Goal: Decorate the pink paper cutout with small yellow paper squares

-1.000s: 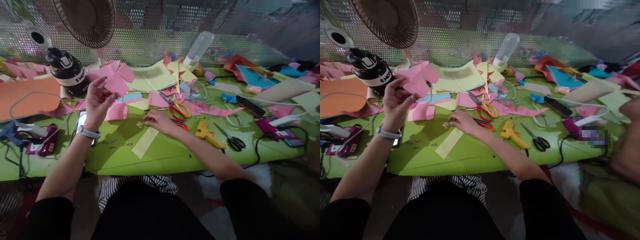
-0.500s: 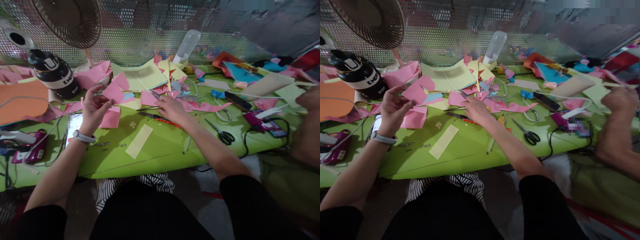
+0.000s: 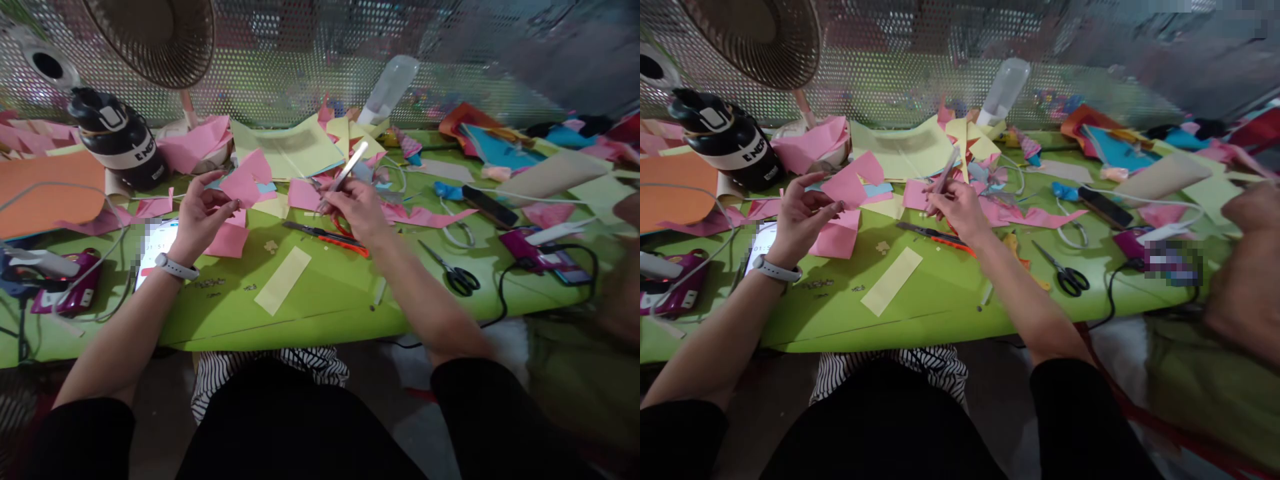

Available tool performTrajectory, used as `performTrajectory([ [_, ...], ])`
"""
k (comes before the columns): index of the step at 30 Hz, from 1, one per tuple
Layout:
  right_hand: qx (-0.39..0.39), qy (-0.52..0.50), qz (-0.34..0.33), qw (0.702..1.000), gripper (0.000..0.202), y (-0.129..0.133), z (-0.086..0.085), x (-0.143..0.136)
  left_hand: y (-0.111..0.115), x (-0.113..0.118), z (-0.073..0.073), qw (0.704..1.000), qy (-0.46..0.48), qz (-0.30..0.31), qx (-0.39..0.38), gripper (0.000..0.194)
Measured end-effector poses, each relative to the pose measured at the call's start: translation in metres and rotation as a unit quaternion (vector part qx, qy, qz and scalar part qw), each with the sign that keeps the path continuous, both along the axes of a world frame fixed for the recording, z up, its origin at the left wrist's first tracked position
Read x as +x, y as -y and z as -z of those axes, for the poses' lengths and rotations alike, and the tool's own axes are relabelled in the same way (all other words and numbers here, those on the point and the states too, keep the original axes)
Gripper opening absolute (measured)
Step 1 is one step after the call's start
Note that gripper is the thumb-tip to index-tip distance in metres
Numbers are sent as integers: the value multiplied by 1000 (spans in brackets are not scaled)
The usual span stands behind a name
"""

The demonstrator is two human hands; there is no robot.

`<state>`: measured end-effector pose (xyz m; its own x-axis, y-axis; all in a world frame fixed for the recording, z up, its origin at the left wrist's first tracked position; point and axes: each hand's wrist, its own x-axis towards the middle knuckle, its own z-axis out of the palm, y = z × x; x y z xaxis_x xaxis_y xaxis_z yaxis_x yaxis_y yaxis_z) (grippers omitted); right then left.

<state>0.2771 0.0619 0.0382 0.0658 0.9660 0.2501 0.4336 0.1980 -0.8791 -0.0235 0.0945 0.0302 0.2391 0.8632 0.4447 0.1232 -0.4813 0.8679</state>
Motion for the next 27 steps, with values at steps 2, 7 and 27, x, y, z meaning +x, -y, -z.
performTrajectory([
  [2, -62, -118, -34, 991, 22, 11, 4, -9, 2, 1, 0, 1000, 6, 6, -18, 51],
  [7, -128, -149, -74, 978, 33, 34, 19, -26, 3, 4, 2, 997, 9, 27, -69, 53],
  [27, -102, -104, -105, 984, 25, 42, 36, -27, 4, 7, 7, 989, -25, 49, -135, 52],
])
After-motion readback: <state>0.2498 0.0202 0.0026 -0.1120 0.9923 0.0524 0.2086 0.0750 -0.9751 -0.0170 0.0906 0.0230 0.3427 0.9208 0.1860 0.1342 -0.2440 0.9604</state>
